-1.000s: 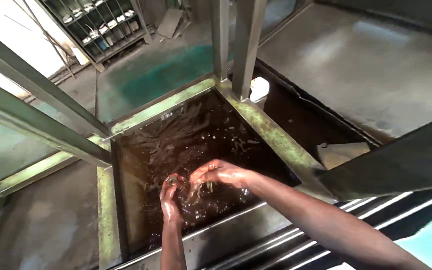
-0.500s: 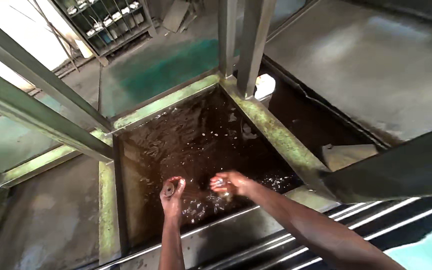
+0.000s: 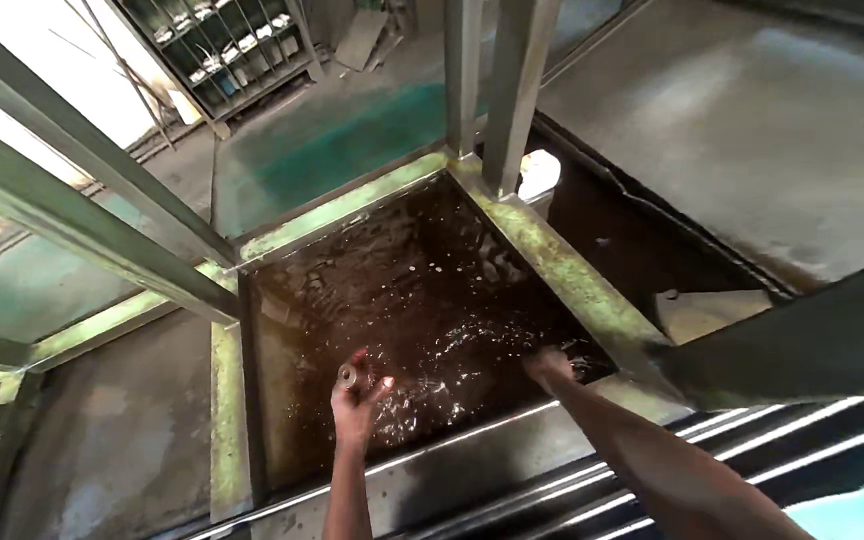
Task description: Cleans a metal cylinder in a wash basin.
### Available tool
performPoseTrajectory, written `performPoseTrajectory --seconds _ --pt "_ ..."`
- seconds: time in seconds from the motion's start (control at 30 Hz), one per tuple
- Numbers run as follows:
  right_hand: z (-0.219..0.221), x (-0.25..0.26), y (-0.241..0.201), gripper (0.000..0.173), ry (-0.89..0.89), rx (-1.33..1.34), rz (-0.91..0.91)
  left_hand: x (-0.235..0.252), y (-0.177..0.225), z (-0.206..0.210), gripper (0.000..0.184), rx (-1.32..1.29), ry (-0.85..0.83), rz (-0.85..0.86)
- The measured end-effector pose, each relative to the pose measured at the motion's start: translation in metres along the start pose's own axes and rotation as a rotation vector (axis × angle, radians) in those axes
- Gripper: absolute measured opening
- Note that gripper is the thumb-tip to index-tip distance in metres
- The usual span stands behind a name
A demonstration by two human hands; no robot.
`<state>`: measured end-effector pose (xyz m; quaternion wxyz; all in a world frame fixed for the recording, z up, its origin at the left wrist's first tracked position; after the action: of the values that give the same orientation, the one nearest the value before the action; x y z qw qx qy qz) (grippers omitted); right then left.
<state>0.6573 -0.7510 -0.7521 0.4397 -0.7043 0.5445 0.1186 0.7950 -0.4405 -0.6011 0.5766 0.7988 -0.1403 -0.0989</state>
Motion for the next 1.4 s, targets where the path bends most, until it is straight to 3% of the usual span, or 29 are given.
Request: performPoseTrajectory --seconds 0.07,0.13,0.2,0.23,0.3,0.37,0.47,0.57,0.67,0.7,0.77,0.87,0.97,1.03,1.1,1.2,1.27,1.3,1.4 --pt "0.030 -0.015 -0.020 0.028 -0.202 0.457 0.008 0.000 0.001 0.006 0.063 0.008 0.022 -0.042" --pt "0.043 -0.064 -0.075 0.030 -0.547 0.757 0.019 -0.002 0.006 0.011 0.054 -0.058 0.048 -0.101" --pt "0.039 -0.109 -0.127 0.031 -0.820 0.754 -0.136 -0.001 0.011 0.011 0.045 -0.168 0.076 -0.181" --pt "0.033 -0.125 -0.144 0.030 -0.873 0.697 -0.255 -0.001 0.011 0.011 0.044 -0.214 0.081 -0.221" --pt "0.015 -0.131 -0.158 0.030 -0.831 0.545 -0.491 -0.001 0.011 0.010 0.047 -0.242 0.042 -0.262" --pt "-0.002 -0.102 -0.148 0.028 -0.624 0.379 -0.625 -0.001 0.009 0.009 0.054 -0.222 -0.018 -0.259" --pt "-0.022 -0.029 -0.089 0.031 -0.178 0.080 -0.425 -0.002 0.013 0.012 0.065 -0.146 -0.099 -0.205" --pt "-0.029 0.003 -0.024 0.045 0.015 -0.106 -0.095 -0.004 0.011 0.017 0.068 -0.065 -0.039 -0.091" --pt "0.007 -0.002 -0.011 0.032 -0.118 0.122 0.001 -0.006 0.005 0.020 0.059 0.056 0.134 -0.024" --pt "0.026 -0.014 -0.024 0.026 -0.264 0.347 0.006 -0.007 0.004 0.018 0.050 0.111 0.209 -0.031" --pt "0.049 -0.061 -0.074 0.032 -0.599 0.655 0.027 -0.009 0.001 0.012 0.037 0.222 0.367 -0.109" --pt "0.044 -0.135 -0.147 0.031 -0.858 0.544 -0.256 -0.009 -0.008 -0.001 0.043 0.227 0.499 -0.303" --pt "0.020 -0.145 -0.164 0.027 -0.752 0.332 -0.615 -0.009 -0.010 -0.007 0.045 -0.031 0.507 -0.441" --pt "0.005 -0.105 -0.145 0.026 -0.533 0.202 -0.667 -0.009 -0.013 -0.011 0.032 -0.101 0.472 -0.444" --pt "-0.012 -0.050 -0.104 0.030 -0.273 0.019 -0.513 -0.011 -0.016 -0.016 0.027 -0.081 0.430 -0.429" --pt "-0.028 0.000 -0.027 0.041 0.004 -0.163 -0.129 -0.013 -0.020 -0.024 0.033 -0.015 0.397 -0.396" --pt "-0.014 0.008 0.003 0.044 0.004 -0.131 0.001 -0.015 -0.030 -0.026 0.037 -0.001 0.390 -0.352" --pt "0.001 0.005 0.003 0.043 -0.049 -0.026 0.014 -0.015 -0.033 -0.025 0.048 -0.020 0.381 -0.342" --pt "0.052 -0.054 -0.057 0.024 -0.439 0.534 0.001 -0.015 -0.033 -0.018 0.069 -0.081 0.391 -0.383"
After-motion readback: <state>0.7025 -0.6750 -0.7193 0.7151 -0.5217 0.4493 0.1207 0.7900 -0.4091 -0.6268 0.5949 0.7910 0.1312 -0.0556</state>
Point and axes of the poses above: each hand's wrist, its own x-axis towards the middle knuckle, its own z-axis out of the palm, y = z × x, the point moved 3 cm from there along x, towards the middle knuckle, and after that the axes turned 3 degrees about x, right-handed, at the moved point
